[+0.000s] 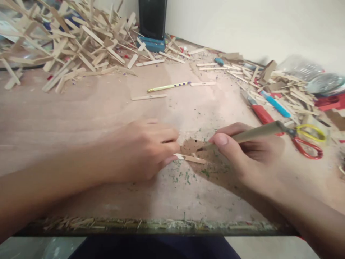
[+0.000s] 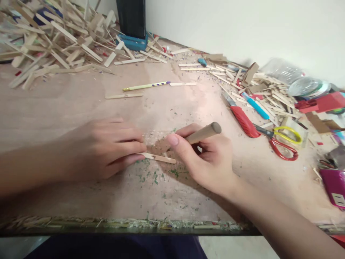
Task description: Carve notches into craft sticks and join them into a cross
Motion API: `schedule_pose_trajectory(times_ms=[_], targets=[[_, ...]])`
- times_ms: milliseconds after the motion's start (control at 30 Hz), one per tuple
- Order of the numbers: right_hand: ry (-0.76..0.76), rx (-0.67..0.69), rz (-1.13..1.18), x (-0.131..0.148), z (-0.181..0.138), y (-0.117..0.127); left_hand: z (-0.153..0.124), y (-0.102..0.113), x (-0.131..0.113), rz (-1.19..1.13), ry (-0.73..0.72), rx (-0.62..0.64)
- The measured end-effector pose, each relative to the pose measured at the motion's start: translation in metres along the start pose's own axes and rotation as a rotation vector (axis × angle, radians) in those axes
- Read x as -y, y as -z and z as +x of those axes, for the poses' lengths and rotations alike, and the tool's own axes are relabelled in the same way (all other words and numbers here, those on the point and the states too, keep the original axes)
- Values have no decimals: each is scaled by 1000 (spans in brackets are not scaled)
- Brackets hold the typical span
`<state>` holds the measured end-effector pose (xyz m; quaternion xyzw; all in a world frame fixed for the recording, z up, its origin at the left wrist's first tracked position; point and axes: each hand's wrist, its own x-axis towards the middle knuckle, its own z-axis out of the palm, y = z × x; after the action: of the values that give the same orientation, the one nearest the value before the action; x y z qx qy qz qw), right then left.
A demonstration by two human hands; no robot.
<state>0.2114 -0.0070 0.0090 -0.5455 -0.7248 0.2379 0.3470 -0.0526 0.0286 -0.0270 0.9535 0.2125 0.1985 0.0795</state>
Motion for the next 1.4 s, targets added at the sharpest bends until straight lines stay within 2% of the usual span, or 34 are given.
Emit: schedule_pose_trajectory(times_ms=[167,300,533,667,833,1000,1133,1267,1400], targets=[[-21,47,146,-6,5,11,0,0,2,-66,9,60],[-51,174,144,-8,9,25,1,1,-2,-85,47,49],[70,349,109,-22,19,51,5,4,-4,-94,72,55],[51,380,69,-30,19,51,6,6,-5,-80,62,49],[0,450,-124,-25,13,47,5,15,-10,-98,54,80],[90,562,-120,-20,13,42,5,20,-9,-113,73,77],[180,549,-154,-23,15,40,3,14,-6,-111,108,104],[199,583,-153,-25,20,38,5,8,-10,-176,130,121],[192,602,-95,-24,21,39,6,12,-14,-168,93,131]])
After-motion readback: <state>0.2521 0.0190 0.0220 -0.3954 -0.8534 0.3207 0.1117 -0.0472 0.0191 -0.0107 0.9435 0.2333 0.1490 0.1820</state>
